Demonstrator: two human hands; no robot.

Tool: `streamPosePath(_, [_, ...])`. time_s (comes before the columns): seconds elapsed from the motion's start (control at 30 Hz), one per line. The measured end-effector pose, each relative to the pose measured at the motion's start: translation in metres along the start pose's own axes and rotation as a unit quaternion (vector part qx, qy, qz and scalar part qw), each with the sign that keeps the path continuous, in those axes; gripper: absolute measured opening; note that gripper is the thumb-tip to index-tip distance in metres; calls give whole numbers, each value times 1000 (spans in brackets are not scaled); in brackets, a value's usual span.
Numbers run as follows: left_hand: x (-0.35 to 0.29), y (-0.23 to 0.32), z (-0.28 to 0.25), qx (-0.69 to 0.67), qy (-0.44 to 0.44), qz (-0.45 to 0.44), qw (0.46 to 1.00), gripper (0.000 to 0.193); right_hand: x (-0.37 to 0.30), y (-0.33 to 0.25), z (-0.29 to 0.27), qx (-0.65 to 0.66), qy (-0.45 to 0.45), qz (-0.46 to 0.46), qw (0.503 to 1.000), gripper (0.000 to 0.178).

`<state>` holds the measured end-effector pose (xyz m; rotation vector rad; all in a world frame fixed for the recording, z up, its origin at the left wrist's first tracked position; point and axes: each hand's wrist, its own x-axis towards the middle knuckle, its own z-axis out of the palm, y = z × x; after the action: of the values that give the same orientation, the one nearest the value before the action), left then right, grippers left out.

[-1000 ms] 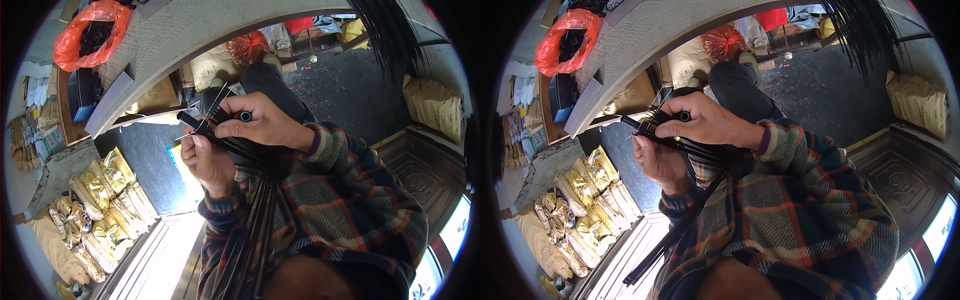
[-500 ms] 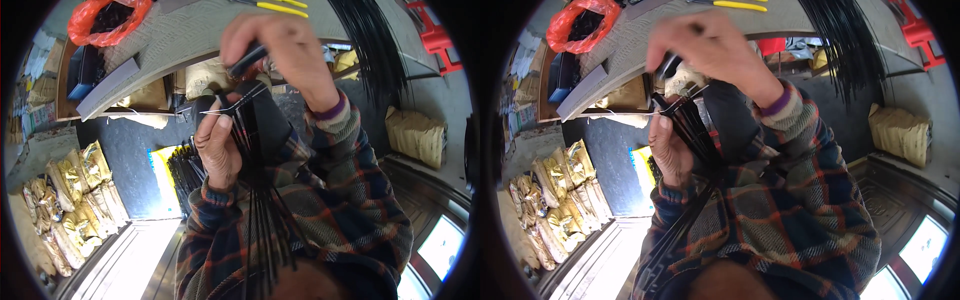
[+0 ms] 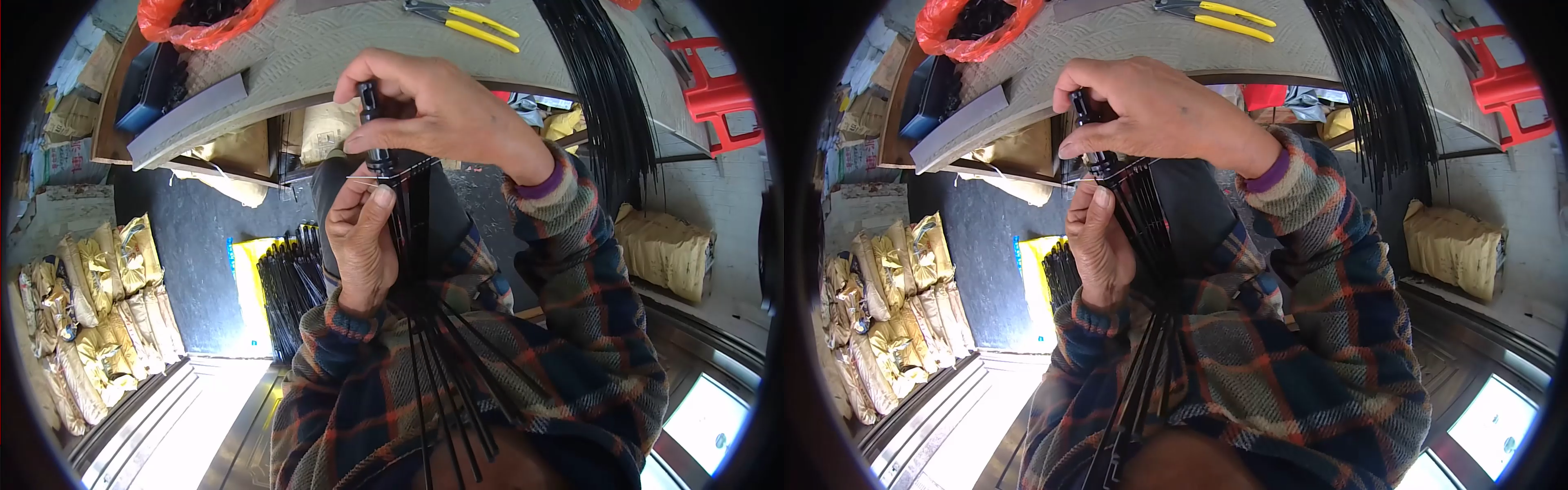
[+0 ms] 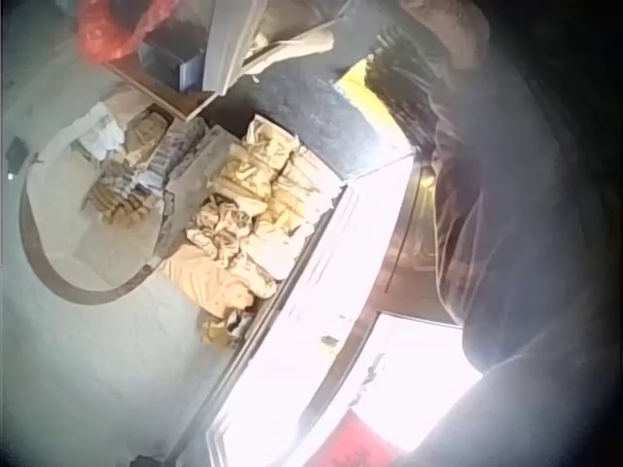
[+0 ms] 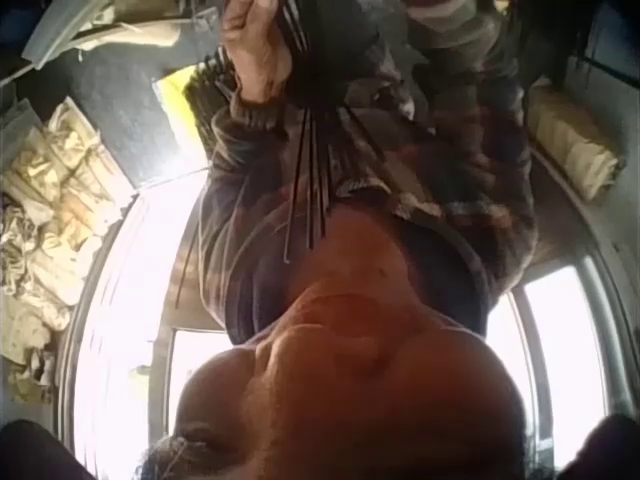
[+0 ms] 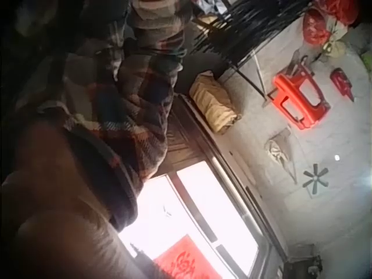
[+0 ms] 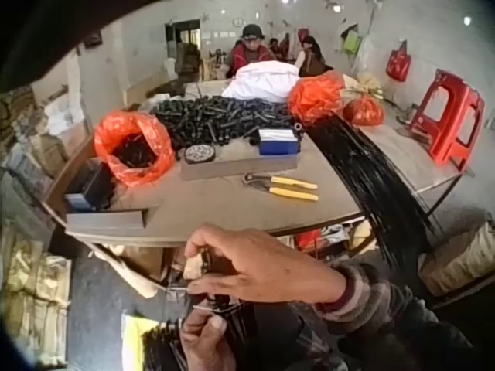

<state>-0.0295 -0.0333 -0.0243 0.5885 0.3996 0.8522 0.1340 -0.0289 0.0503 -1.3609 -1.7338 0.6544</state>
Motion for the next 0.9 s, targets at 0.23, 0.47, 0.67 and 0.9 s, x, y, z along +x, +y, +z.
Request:
streamPosePath(0.23, [3, 1, 5, 17, 25, 19, 999, 37, -1, -8, 7, -167, 113, -68, 977, 36])
streamPosePath(0.47, [4, 0, 7, 16, 46, 22, 999, 36, 2, -2, 13, -174, 121, -70, 975, 36])
streamPosePath(0.67, [4, -2, 6, 18, 50, 25, 998, 34, 2, 0, 9, -92, 68, -72, 991, 34])
streamPosePath(0.9, [2, 1, 12, 19, 40, 24, 999, 34, -3, -6, 15, -89, 135, -47, 986, 31])
